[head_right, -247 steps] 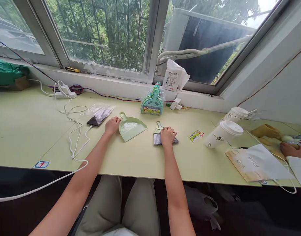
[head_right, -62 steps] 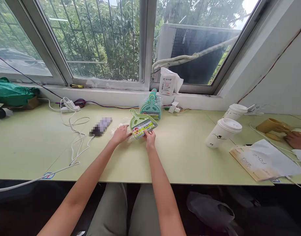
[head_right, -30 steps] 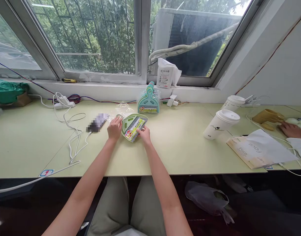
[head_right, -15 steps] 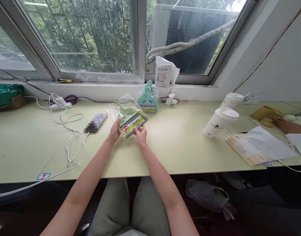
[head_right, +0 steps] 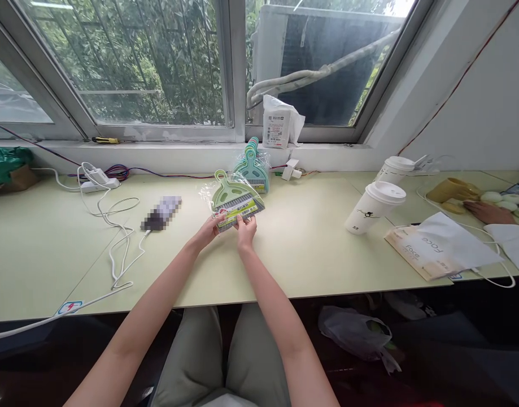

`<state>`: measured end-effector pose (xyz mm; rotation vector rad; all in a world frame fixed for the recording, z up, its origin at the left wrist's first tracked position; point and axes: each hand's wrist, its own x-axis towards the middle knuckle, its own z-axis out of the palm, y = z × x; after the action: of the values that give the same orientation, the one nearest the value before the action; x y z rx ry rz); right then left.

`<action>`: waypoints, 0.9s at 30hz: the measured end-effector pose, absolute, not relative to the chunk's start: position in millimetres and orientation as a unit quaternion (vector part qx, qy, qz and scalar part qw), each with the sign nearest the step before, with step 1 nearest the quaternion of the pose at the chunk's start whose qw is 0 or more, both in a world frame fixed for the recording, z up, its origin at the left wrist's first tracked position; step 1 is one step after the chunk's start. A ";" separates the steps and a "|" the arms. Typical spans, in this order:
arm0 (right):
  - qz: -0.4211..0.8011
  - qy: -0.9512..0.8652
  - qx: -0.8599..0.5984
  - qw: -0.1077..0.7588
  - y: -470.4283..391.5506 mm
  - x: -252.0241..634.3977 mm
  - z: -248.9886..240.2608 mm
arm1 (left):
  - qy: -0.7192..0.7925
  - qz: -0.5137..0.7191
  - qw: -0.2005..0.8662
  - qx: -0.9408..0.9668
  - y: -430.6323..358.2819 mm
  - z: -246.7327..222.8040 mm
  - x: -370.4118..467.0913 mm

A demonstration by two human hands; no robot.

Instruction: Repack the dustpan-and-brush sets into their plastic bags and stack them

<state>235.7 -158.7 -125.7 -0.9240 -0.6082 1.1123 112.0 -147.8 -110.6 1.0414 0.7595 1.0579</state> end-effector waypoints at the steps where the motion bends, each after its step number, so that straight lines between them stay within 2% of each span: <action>1: 0.495 -0.267 -0.423 0.711 -158.5 236.2 -125.7 | 0.332 0.456 0.679 0.469 -149.5 -110.2 114.4; 7: 0.503 -0.258 -0.428 0.705 -158.3 239.0 -123.6 | 0.340 0.485 0.657 0.466 -150.1 -113.8 120.5; 13: 0.502 -0.249 -0.409 0.720 -156.5 248.6 -119.5 | 0.335 0.353 0.696 0.528 -152.7 -109.4 118.8; 18: 0.530 -0.281 -0.375 0.707 -154.5 245.8 -120.5 | 0.331 0.501 0.628 0.495 -145.9 -106.6 116.9; 22: 0.567 -0.305 -0.414 0.644 -150.9 247.2 -119.8 | 0.410 0.526 0.603 0.438 -138.2 -116.8 111.6; 25: 0.609 -0.357 -0.457 0.540 -149.4 262.2 -115.1 | 0.441 0.540 0.596 0.398 -132.3 -121.7 104.3; 27: 0.575 -0.410 -0.507 0.495 -150.4 275.3 -112.0 | 0.454 0.555 0.589 0.373 -128.5 -121.4 96.6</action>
<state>275.3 -150.4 -112.0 -1.2289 -0.9930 1.3925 96.6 -128.5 -121.4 0.8683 1.0576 1.2936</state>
